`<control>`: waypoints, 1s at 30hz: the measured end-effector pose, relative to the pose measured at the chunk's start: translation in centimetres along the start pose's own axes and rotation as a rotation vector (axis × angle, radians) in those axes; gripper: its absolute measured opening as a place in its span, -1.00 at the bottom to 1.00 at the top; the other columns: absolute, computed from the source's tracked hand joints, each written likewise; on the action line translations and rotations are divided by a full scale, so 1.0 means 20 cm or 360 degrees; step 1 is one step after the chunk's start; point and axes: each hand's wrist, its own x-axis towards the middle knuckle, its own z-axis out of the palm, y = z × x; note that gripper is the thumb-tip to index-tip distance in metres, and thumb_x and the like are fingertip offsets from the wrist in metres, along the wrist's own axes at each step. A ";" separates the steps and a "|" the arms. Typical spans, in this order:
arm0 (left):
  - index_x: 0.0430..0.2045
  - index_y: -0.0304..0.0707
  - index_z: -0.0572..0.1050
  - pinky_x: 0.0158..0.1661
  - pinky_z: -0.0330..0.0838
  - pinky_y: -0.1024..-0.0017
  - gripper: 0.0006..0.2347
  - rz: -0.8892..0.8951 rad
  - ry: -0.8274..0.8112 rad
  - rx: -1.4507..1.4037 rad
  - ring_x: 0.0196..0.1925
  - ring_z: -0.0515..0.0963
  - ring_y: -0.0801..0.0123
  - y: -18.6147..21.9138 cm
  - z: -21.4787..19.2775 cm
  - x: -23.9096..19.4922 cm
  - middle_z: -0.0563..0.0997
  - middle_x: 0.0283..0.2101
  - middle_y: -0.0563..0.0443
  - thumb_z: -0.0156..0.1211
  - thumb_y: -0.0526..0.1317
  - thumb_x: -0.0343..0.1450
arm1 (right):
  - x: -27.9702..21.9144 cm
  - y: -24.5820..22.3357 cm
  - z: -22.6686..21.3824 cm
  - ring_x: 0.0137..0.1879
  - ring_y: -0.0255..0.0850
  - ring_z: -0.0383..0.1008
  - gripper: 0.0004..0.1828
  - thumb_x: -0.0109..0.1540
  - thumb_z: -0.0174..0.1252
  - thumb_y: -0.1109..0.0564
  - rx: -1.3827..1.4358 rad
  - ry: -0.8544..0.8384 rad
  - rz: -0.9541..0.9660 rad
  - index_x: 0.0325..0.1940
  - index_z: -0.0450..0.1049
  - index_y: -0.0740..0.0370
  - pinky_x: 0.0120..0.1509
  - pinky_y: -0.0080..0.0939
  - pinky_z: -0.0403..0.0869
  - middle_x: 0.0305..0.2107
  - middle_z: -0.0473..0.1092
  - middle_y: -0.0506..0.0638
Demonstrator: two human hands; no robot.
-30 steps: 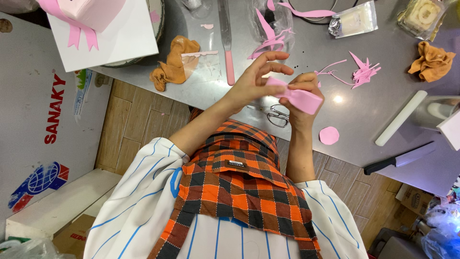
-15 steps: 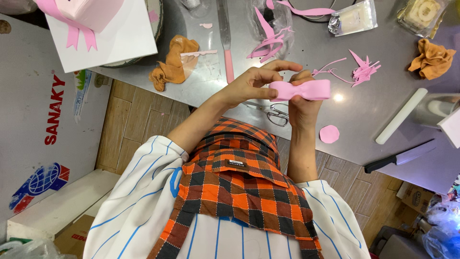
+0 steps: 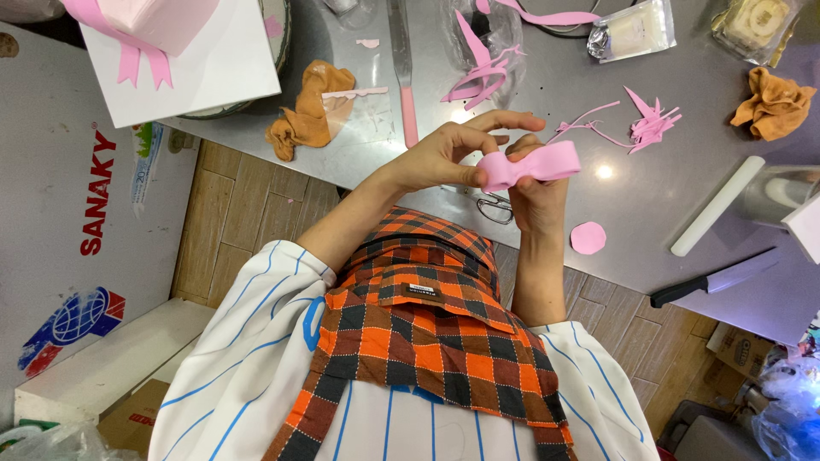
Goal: The person folds a pink ribbon into a bow shape and secures it with a small circular piece of pink material. They use scissors to trim the edges of the ribbon and the circular piece. The person then places the finished bow onto a pink heart-shaped cake for decoration.
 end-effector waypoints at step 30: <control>0.34 -0.11 0.38 0.50 0.22 0.17 -0.59 0.0338 -0.0021 0.0944 0.47 0.40 0.23 0.23 0.02 -0.01 0.46 0.37 -0.01 0.22 -0.12 0.57 | -0.01 0.00 -0.05 -0.08 -0.25 0.52 -0.57 0.10 0.46 0.18 -0.0141 -0.0040 0.0556 -0.01 0.50 0.35 0.03 -0.29 0.49 -0.19 0.49 0.00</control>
